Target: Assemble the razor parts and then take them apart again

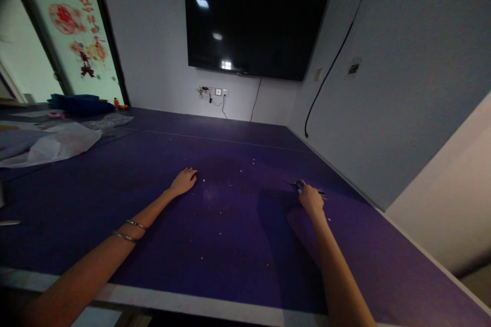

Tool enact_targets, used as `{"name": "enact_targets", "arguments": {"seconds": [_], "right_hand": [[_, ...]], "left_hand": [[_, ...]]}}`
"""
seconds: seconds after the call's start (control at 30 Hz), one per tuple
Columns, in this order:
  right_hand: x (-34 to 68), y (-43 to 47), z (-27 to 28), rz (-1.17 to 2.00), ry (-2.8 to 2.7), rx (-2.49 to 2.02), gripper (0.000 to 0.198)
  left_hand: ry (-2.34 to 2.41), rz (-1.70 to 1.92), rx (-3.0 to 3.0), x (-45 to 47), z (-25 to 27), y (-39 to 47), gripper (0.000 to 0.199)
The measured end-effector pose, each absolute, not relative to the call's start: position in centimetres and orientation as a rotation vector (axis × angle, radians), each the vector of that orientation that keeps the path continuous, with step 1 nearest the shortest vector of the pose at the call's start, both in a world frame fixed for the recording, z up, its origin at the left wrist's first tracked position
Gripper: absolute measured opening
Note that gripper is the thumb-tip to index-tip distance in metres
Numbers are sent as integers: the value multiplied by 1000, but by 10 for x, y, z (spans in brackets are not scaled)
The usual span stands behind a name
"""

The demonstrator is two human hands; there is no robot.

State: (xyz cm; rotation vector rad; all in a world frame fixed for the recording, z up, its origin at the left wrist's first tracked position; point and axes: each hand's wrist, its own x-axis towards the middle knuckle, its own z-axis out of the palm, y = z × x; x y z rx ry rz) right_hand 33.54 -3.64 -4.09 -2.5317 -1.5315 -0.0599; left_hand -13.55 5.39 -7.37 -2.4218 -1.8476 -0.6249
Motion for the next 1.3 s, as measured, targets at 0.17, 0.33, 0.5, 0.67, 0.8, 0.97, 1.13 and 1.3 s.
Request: {"name": "enact_targets", "arguments": {"seconds": [0.17, 0.33, 0.5, 0.67, 0.8, 0.97, 1.13, 1.3], "right_hand": [[336, -37, -44, -113, -1544, -2532, 33], [340, -38, -46, -127, -1568, -2482, 28], [338, -43, -41, -30, -1524, -2415, 31], [315, -40, -24, -43, -1573, -2249, 34], [274, -34, -6, -99, -1658, -2107, 33], [212, -33, 14, -132, -1797, -1950, 31], [161, -39, 22, -146, -1941, -1886, 30], [140, -45, 23, -200, -2016, -1874, 30]], "left_hand": [[-1861, -527, -2382, -134, -72, 52, 40], [-1871, -560, -2374, -132, -68, 48, 39], [-2016, -805, -2226, -128, -52, 43, 38], [-1932, -1035, -2163, -105, -27, 35, 27], [-1887, -1142, -2270, -63, -7, 23, 28], [-1839, -1206, -2651, -1, 2, 9, 33], [-1983, -1282, -2842, 37, -2, 15, 47], [-2096, -1338, -2921, 41, -2, 21, 48]]}}
